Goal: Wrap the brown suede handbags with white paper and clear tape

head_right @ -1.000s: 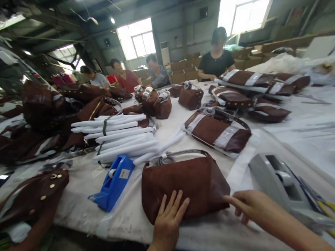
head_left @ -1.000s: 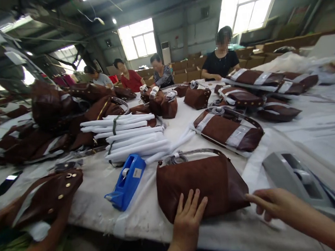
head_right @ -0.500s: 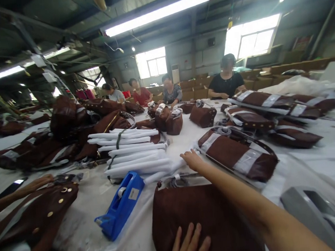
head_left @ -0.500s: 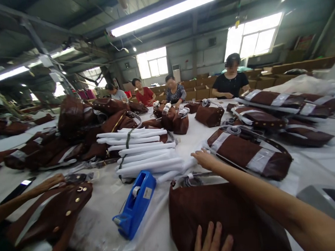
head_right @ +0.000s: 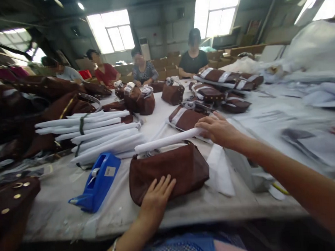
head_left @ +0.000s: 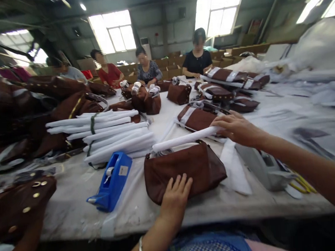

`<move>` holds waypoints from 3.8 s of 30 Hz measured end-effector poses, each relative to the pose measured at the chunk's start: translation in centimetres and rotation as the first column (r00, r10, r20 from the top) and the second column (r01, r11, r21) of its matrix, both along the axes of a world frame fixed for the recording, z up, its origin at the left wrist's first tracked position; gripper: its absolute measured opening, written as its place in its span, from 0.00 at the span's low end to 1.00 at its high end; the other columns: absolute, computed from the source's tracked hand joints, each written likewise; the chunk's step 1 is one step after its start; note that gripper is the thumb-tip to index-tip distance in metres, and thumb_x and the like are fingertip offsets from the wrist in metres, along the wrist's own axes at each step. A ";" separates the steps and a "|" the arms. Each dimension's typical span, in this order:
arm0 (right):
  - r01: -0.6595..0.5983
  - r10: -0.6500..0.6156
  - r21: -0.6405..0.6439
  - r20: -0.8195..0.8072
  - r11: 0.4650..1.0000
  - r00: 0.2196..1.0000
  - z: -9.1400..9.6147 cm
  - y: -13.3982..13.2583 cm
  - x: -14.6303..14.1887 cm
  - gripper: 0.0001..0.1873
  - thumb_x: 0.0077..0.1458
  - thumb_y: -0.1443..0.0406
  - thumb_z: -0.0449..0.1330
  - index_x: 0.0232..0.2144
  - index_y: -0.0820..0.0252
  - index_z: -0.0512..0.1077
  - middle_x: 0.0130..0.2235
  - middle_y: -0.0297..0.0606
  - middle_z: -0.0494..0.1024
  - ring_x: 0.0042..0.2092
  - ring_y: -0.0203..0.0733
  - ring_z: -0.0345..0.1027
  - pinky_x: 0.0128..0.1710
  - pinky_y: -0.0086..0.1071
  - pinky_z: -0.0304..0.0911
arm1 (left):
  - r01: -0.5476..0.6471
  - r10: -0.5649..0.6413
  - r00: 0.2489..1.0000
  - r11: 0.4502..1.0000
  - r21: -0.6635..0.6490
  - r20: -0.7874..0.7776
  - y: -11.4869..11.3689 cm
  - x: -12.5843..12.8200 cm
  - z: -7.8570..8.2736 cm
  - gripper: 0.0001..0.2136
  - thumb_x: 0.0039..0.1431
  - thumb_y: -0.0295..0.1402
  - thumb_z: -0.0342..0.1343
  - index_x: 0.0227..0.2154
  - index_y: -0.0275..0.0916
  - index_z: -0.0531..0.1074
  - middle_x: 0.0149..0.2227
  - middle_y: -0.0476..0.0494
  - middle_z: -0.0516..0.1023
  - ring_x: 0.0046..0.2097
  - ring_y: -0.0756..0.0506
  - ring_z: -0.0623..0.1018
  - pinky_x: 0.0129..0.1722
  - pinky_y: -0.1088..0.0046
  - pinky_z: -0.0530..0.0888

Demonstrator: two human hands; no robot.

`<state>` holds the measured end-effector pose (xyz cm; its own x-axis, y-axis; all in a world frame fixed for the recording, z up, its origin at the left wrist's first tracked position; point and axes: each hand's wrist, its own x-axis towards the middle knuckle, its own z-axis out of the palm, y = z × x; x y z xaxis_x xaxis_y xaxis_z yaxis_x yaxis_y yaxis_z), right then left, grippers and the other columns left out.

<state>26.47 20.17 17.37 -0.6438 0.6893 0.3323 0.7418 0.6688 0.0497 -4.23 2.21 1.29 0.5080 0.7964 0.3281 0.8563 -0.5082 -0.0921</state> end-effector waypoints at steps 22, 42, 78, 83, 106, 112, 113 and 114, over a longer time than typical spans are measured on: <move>0.142 -0.133 -0.002 -0.377 0.990 0.917 -15.9 -17.7 -5.2 0.07 0.63 0.67 0.58 0.42 0.60 0.75 0.39 0.41 0.81 0.45 0.48 0.74 0.64 0.53 0.55 | 0.116 -0.133 0.989 0.970 -0.216 -0.068 0.3 -0.6 4.7 0.32 0.60 0.32 0.60 0.66 0.45 0.59 0.65 0.37 0.65 0.62 0.36 0.71 0.59 0.56 0.72; -0.736 -0.903 -0.525 -0.209 0.427 -0.375 -15.2 -19.9 -8.3 0.28 0.42 0.69 0.69 0.48 0.50 0.71 0.45 0.31 0.81 0.50 0.38 0.73 0.60 0.37 0.61 | 0.091 -0.091 0.996 0.993 0.077 -0.003 -0.8 -0.7 0.1 0.30 0.63 0.22 0.47 0.68 0.42 0.54 0.66 0.38 0.63 0.63 0.38 0.70 0.59 0.53 0.73; -0.750 -0.925 -0.543 -0.247 0.378 -0.287 -12.5 -19.2 -13.7 0.25 0.55 0.50 0.66 0.46 0.64 0.75 0.45 0.46 0.82 0.42 0.44 0.78 0.47 0.38 0.74 | 0.053 -0.073 0.996 0.947 0.316 0.052 1.3 -1.1 -0.8 0.31 0.66 0.21 0.42 0.69 0.47 0.49 0.64 0.43 0.67 0.61 0.43 0.73 0.59 0.63 0.70; -0.513 -0.726 -0.780 -0.578 0.358 0.372 -12.8 -19.1 -8.7 0.24 0.59 0.45 0.59 0.36 0.60 0.79 0.35 0.43 0.83 0.37 0.46 0.79 0.43 0.41 0.73 | -0.025 -0.038 0.983 0.940 0.339 0.177 1.9 -2.0 1.4 0.36 0.60 0.16 0.42 0.70 0.46 0.47 0.62 0.43 0.70 0.58 0.44 0.76 0.55 0.65 0.73; -0.104 -0.150 -0.410 -0.541 0.906 0.828 -14.0 -18.7 -3.4 0.13 0.66 0.65 0.54 0.46 0.52 0.78 0.49 0.38 0.82 0.53 0.45 0.75 0.59 0.44 0.65 | -0.292 0.149 0.893 0.910 0.294 0.425 3.1 -1.1 3.2 0.37 0.59 0.20 0.52 0.69 0.48 0.49 0.61 0.46 0.72 0.54 0.40 0.79 0.50 0.64 0.77; -0.286 -0.153 -0.605 -0.569 0.743 0.808 -12.9 -21.6 -4.8 0.16 0.65 0.57 0.57 0.51 0.52 0.76 0.48 0.38 0.82 0.49 0.42 0.77 0.51 0.33 0.71 | -0.277 0.132 0.894 0.914 0.297 0.427 3.0 -1.3 3.2 0.37 0.59 0.20 0.52 0.69 0.48 0.49 0.61 0.46 0.72 0.55 0.41 0.78 0.52 0.64 0.75; -0.136 -0.223 -0.542 -0.543 0.829 0.810 -13.4 -20.8 -4.8 0.17 0.65 0.57 0.57 0.53 0.54 0.75 0.52 0.42 0.80 0.53 0.46 0.75 0.56 0.39 0.68 | -0.275 0.128 0.893 0.914 0.299 0.431 3.0 -1.2 3.2 0.38 0.58 0.20 0.52 0.69 0.48 0.49 0.61 0.46 0.72 0.55 0.41 0.78 0.52 0.64 0.75; 0.022 -0.286 -0.467 -0.504 0.884 0.815 -14.0 -19.9 -4.9 0.20 0.65 0.58 0.57 0.56 0.56 0.73 0.57 0.46 0.76 0.58 0.50 0.70 0.60 0.45 0.64 | -0.274 0.123 0.891 0.913 0.303 0.437 3.1 -1.2 3.2 0.38 0.58 0.20 0.52 0.69 0.48 0.49 0.61 0.46 0.72 0.54 0.41 0.79 0.52 0.64 0.75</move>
